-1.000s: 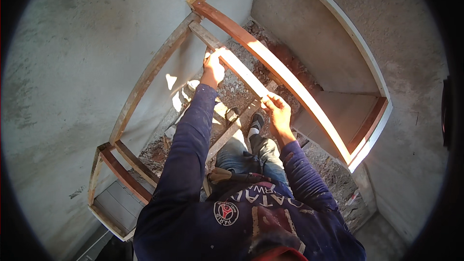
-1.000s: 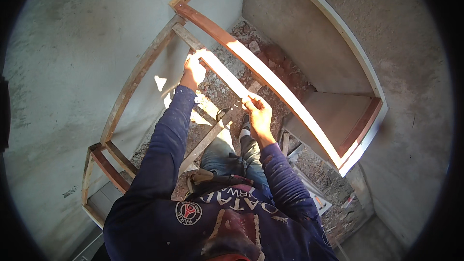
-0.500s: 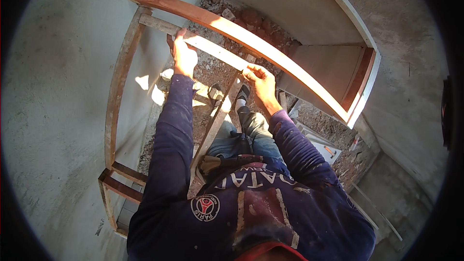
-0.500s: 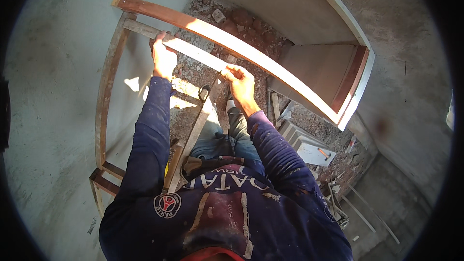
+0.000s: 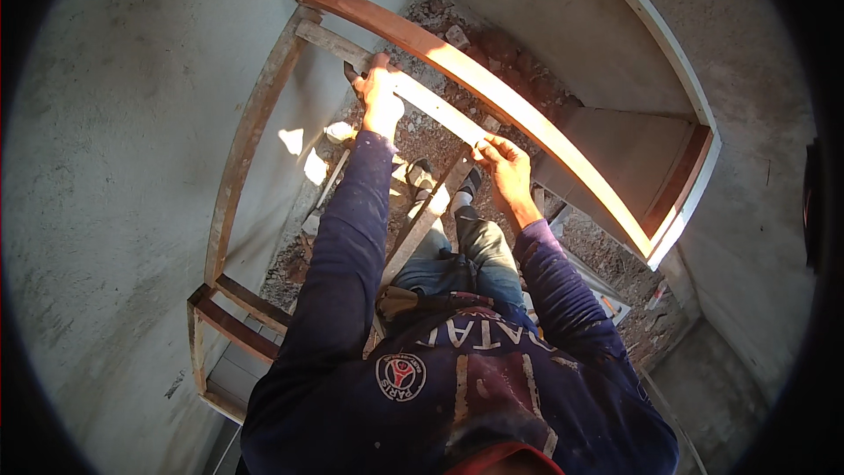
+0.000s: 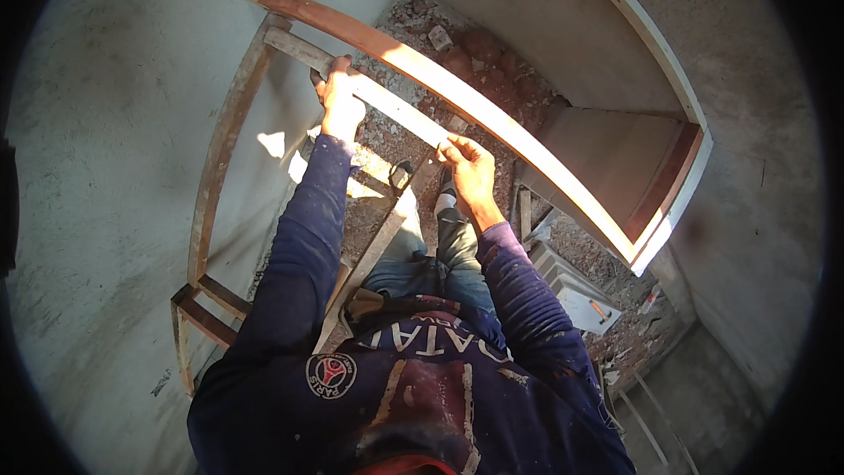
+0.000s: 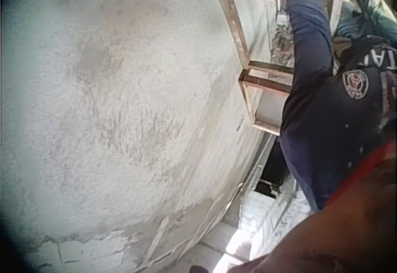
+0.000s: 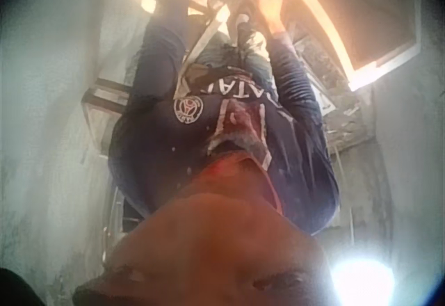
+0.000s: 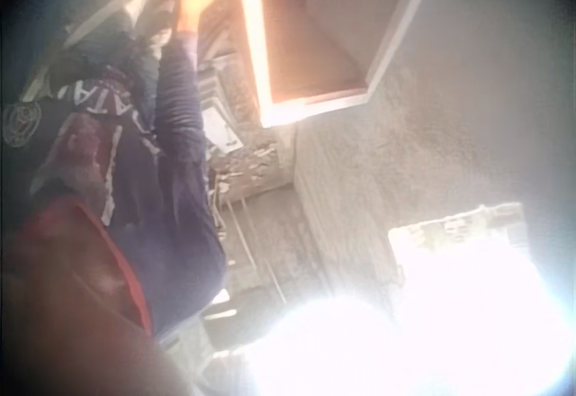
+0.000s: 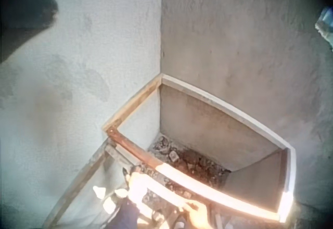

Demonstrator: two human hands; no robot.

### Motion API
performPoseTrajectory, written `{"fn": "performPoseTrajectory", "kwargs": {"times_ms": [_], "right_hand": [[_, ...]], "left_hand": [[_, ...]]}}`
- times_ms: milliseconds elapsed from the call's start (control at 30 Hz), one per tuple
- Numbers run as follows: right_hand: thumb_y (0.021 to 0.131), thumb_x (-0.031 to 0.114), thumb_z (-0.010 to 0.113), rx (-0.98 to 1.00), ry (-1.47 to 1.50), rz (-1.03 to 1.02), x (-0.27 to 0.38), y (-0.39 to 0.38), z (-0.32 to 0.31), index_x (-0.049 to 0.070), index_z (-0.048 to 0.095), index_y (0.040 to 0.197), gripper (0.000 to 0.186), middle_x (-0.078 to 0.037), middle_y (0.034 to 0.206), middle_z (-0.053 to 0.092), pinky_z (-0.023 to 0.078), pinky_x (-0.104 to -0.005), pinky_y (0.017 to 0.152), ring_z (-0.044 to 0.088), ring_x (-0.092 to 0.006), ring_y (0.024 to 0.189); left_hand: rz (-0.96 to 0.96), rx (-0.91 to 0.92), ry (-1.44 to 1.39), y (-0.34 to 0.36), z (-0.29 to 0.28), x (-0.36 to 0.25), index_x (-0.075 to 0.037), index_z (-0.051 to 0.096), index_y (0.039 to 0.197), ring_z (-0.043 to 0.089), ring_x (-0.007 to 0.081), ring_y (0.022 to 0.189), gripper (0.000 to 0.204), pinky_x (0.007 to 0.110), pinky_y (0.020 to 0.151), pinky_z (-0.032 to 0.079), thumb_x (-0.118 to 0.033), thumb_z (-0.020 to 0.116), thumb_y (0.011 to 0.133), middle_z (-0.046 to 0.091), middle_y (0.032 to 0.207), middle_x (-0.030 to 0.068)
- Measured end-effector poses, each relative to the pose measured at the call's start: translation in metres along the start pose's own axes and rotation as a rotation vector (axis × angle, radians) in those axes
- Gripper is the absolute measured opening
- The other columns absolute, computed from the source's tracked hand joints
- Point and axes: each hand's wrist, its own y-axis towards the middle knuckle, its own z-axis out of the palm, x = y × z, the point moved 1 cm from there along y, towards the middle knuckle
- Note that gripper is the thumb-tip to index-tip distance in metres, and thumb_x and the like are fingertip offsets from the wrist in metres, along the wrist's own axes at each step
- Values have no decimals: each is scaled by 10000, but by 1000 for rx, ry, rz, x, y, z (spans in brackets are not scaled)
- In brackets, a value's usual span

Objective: The person is using a hammer and nails to build a wooden frame structure in a construction environment.

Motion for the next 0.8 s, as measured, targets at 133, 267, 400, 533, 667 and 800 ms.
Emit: {"fn": "performPoseTrajectory", "kwargs": {"times_ms": [133,267,400,533,667,800], "right_hand": [[914,7,611,-32,-8,-25,1,2,-7,-61,621,1130,226,-105,980,681,548,-279,770,660,-159,821],[917,2,585,-93,119,45,-1,0,0,-44,633,1056,154,-100,933,669,548,-276,730,661,-157,797],[929,210,619,-333,-49,151,-14,18,-20,47,620,1082,224,-46,976,634,521,-322,715,604,-143,843],[922,315,645,15,412,342,-29,38,-15,93,586,1142,318,-29,1057,597,449,-378,842,550,-171,970],[952,229,593,93,445,328,-74,69,-29,22,576,1164,296,-80,1146,599,393,-387,969,541,-221,1060],[925,54,594,181,658,351,-78,69,-42,-38,536,1168,266,-119,1126,600,422,-402,982,561,-243,1079]], "left_hand": [[-650,-276,-609,-10,27,-49,-151,461,1339,605,231,921,488,374,675,539,-73,580,872,525,1126,142],[-577,-165,-372,0,13,-32,-166,313,1444,615,239,915,629,366,655,543,-63,569,878,535,1148,160],[-641,-352,-492,-4,30,-63,-152,214,1474,637,258,819,836,401,596,551,-83,680,783,569,1067,183],[-666,-311,-576,-1,23,-51,-170,198,1446,629,261,738,909,415,541,536,-82,730,715,560,1040,176],[-627,-297,-619,-2,20,-51,-159,250,1395,608,255,694,836,405,526,527,-61,722,712,554,1003,173],[-633,-206,-839,-4,19,-41,-150,270,1369,594,243,662,809,399,522,524,-60,728,708,552,991,174]]}}
